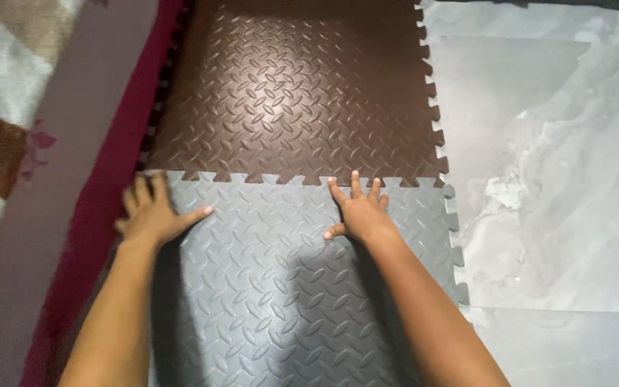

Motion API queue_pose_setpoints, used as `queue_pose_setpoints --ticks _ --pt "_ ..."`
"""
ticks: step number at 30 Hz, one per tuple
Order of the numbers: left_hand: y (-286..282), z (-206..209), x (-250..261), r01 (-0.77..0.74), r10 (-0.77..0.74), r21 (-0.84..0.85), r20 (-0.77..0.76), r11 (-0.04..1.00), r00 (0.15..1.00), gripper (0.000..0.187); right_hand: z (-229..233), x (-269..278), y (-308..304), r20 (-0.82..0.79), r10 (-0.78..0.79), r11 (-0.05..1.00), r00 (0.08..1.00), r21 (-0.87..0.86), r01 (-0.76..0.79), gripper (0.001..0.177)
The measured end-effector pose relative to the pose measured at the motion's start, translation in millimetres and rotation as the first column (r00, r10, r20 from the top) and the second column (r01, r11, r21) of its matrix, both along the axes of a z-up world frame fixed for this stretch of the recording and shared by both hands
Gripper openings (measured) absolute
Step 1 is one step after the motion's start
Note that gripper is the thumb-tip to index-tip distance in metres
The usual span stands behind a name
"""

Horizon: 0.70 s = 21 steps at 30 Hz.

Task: Clean and reassemble interlocking foam floor mats on the bedroom floor.

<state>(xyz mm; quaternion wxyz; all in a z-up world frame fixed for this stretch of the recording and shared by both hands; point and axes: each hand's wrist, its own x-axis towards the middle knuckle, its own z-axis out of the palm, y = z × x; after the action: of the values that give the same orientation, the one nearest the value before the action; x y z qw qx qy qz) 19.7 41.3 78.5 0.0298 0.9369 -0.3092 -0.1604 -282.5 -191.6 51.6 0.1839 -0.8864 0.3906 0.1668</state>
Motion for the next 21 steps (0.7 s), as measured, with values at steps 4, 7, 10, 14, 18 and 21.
queue_pose_setpoints --ticks 4,7,10,14,18,21 --pt "4 -22 5 -0.114 0.115 0.014 -0.102 0.993 0.988 0.143 -7 -3 -2 -0.007 0.012 1.000 1.000 0.001 -0.012 0.133" --pt "5 -41 7 -0.035 0.035 0.005 0.017 0.999 0.999 0.143 -12 -1 2 0.028 0.027 1.000 0.999 -0.014 -0.026 0.133" --pt "-12 -40 -43 -0.033 0.033 -0.001 0.104 0.999 0.994 0.122 -10 1 3 0.064 0.017 1.000 0.998 -0.022 -0.015 0.134" --pt "-39 -7 -139 -0.008 0.040 0.132 -0.247 0.991 0.968 0.143 -3 -15 9 0.040 -0.099 0.985 0.994 -0.134 0.104 0.153" --pt "-42 -16 -139 0.015 0.025 0.144 -0.269 0.989 0.963 0.147 -5 -27 4 0.123 -0.341 0.935 0.932 -0.055 0.350 0.178" --pt "-41 -16 -142 -0.005 0.036 0.121 -0.252 0.993 0.967 0.149 -2 -27 -4 0.042 -0.298 0.952 0.954 -0.065 0.300 0.172"
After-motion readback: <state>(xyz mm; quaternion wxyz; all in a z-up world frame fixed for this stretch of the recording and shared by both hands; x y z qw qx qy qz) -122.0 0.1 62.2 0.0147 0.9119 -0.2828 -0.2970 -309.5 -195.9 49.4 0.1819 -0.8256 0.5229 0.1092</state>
